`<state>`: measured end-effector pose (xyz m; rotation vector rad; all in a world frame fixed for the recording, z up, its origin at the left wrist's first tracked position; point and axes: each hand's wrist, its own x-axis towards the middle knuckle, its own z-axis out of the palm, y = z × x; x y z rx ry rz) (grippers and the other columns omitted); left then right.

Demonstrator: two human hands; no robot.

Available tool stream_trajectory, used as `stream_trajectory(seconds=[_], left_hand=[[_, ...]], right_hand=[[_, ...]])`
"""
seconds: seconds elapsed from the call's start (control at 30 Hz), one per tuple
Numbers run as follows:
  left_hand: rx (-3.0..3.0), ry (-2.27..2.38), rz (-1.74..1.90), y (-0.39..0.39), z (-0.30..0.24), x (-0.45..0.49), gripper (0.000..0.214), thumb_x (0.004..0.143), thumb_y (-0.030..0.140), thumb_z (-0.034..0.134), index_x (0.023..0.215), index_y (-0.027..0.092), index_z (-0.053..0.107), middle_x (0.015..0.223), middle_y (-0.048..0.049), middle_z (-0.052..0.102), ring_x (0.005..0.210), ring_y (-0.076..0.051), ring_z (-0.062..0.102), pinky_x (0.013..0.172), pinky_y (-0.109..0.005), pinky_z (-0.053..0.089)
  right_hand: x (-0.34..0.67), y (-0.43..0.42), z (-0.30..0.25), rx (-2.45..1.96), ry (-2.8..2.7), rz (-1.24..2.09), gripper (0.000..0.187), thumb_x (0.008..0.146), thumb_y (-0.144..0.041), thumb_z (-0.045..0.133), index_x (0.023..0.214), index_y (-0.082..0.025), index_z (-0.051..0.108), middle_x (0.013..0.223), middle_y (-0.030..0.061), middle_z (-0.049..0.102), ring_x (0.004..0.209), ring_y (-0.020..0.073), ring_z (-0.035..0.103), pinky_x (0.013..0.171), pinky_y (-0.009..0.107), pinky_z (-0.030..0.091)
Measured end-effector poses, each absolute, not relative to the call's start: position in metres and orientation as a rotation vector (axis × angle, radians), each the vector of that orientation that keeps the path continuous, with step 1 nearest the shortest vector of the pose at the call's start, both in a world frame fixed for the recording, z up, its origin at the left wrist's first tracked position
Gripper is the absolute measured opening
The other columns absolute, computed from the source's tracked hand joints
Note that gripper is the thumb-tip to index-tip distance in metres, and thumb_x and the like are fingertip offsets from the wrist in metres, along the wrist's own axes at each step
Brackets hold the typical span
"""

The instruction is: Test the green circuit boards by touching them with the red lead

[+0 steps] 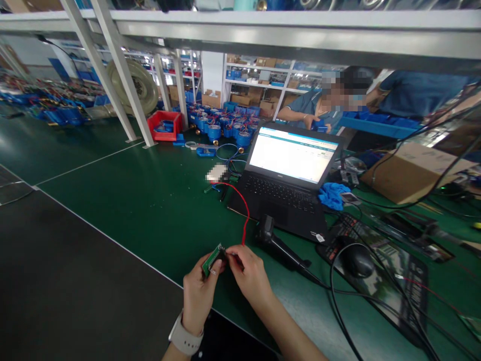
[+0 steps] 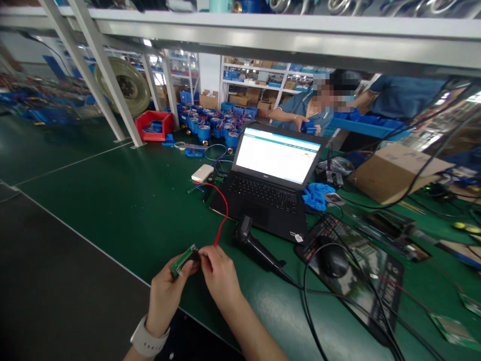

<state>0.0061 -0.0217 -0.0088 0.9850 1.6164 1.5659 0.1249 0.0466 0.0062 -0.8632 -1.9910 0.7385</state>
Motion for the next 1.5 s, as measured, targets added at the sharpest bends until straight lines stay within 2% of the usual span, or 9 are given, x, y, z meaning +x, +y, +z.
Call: stream_trajectory(seconds=[0.43, 0.87, 1.2, 1.37, 1.43, 1.5], left_hand=[[0.994, 1.628, 1.577, -0.022, -0.004, 0.006, 0.032, 0.081, 0.04, 0.062, 0.102, 0.017, 0.066, 0.093, -0.0065, 0.072, 0.081, -0.021, 0.07, 0.075, -0.028, 0.059], [0.973, 1.637, 1.574, -0.021, -0.005, 0.006, 0.034, 0.08, 0.043, 0.063, 0.101, 0.017, 0.066, 0.092, -0.0057, 0.072, 0.079, -0.019, 0.07, 0.074, -0.024, 0.058], [0.991, 1.64, 1.541, -0.022, -0.007, 0.004, 0.036, 0.081, 0.044, 0.062, 0.104, 0.016, 0.065, 0.096, -0.0069, 0.071, 0.084, -0.021, 0.069, 0.078, -0.028, 0.058], [0.83, 1.605, 1.6, -0.017, -0.004, 0.005, 0.039, 0.078, 0.044, 0.066, 0.103, 0.014, 0.064, 0.099, -0.0087, 0.07, 0.083, -0.023, 0.07, 0.079, -0.034, 0.06], [0.673, 1.532, 1.7, -0.015, 0.0, 0.003, 0.039, 0.075, 0.043, 0.07, 0.1, 0.014, 0.065, 0.099, -0.0082, 0.07, 0.082, -0.024, 0.07, 0.079, -0.036, 0.06], [0.539, 1.451, 1.808, -0.016, 0.005, -0.001, 0.036, 0.071, 0.041, 0.074, 0.091, 0.013, 0.065, 0.096, -0.0072, 0.07, 0.084, -0.026, 0.069, 0.078, -0.038, 0.061]], right_hand=[[0.125, 0.046, 0.009, -0.869, -1.995, 0.72, 0.018, 0.086, -0.011, 0.045, 0.088, -0.019, 0.062, 0.08, 0.0048, 0.065, 0.072, 0.0158, 0.064, 0.066, 0.025, 0.052], [0.124, 0.045, 0.01, -0.873, -2.008, 0.711, 0.018, 0.086, -0.01, 0.045, 0.087, -0.018, 0.061, 0.079, 0.005, 0.065, 0.071, 0.0163, 0.064, 0.065, 0.025, 0.051], [0.126, 0.045, 0.011, -0.875, -2.019, 0.698, 0.019, 0.087, -0.01, 0.044, 0.088, -0.018, 0.062, 0.08, 0.0053, 0.065, 0.072, 0.0161, 0.063, 0.066, 0.025, 0.051], [0.129, 0.044, 0.013, -0.817, -1.994, 0.704, 0.019, 0.09, -0.015, 0.045, 0.092, -0.02, 0.063, 0.084, 0.0055, 0.066, 0.076, 0.0151, 0.063, 0.069, 0.025, 0.052], [0.13, 0.045, 0.014, -0.817, -1.908, 0.732, 0.019, 0.092, -0.018, 0.045, 0.094, -0.02, 0.063, 0.088, 0.0066, 0.066, 0.081, 0.0153, 0.064, 0.07, 0.024, 0.053], [0.134, 0.047, 0.019, -0.874, -1.818, 0.777, 0.022, 0.093, -0.022, 0.044, 0.105, -0.019, 0.062, 0.097, 0.0083, 0.066, 0.084, 0.0154, 0.065, 0.07, 0.024, 0.054]])
